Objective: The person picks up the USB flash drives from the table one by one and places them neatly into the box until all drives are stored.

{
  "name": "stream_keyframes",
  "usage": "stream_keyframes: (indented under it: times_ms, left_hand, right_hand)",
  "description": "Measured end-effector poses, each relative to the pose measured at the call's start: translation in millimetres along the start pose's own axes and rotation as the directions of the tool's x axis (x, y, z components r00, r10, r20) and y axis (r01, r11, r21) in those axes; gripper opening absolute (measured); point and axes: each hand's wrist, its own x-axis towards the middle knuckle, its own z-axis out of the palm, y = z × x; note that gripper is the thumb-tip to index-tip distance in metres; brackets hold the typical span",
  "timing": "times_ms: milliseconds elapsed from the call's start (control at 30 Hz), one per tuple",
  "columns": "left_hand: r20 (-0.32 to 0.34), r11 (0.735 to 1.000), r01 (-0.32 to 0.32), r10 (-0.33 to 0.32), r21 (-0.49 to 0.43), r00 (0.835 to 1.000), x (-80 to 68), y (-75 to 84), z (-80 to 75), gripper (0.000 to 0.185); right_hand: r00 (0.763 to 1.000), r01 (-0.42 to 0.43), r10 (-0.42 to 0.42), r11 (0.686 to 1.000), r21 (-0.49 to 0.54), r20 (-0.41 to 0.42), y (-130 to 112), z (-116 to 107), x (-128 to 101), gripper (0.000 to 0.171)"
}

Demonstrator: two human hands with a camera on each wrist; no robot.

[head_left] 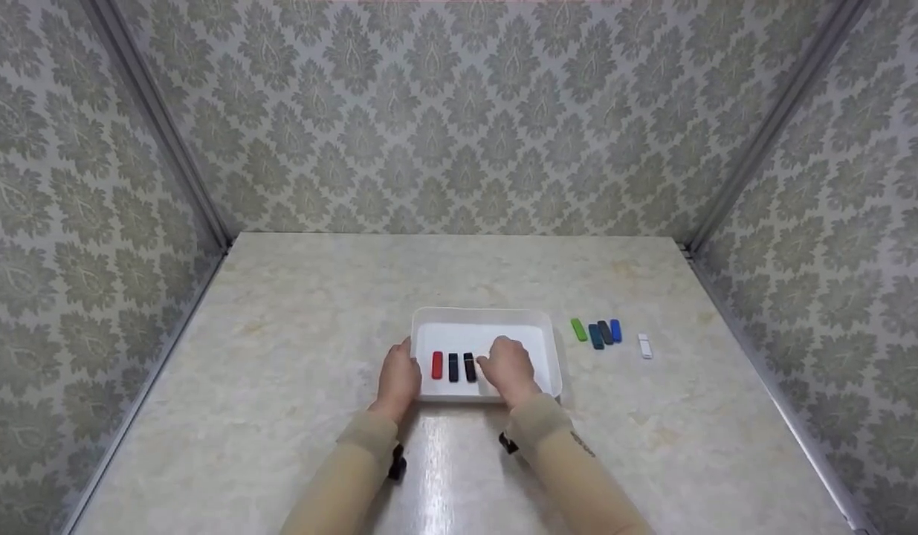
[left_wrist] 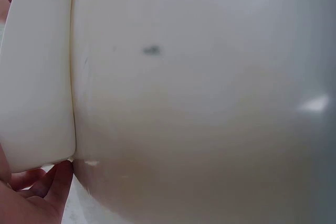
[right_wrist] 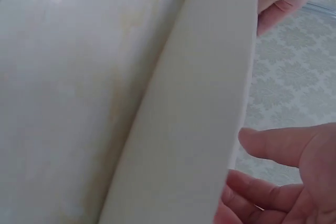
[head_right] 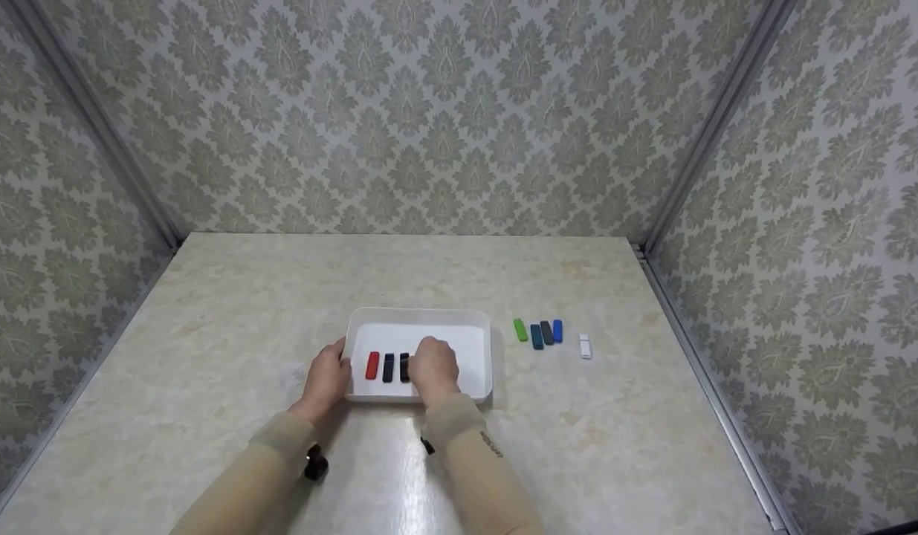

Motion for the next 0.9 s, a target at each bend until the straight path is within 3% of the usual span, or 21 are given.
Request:
stream_keyframes:
  times_ms: [267,533,733,900]
  left_hand:
    - [-0.038,0.997,-0.068,0.069,0.036,0.997,0.8,-2.1,0.1,0.047]
    - [0.000,1.000,0.011,-0.011,0.006,1.000,1.2,-0.6,1.1,0.049]
    - [-0.003,1.000,0.006,-0.006,-0.007,1.000,1.1,-0.3,2.5,0.048]
    - [-0.004,1.000,0.005,-0.005,-0.016,1.000,0.7,0.8,2.1,0.047]
  right_hand:
    - [0.999,-0.040,0.040,0.999,0.001,0.014,8.0,-23.0,3.5,0.027]
    - [0.988,-0.150,0.149,0.988,0.035,0.037,25.2,-51.1,11.0,0.032]
    - [0.975,-0.220,0.217,0.972,0.083,0.046,54.9,-74.1,21.8,0.034]
    - [0.984,-0.176,0.178,0.981,0.084,-0.017,92.1,-92.8,32.3,0.037]
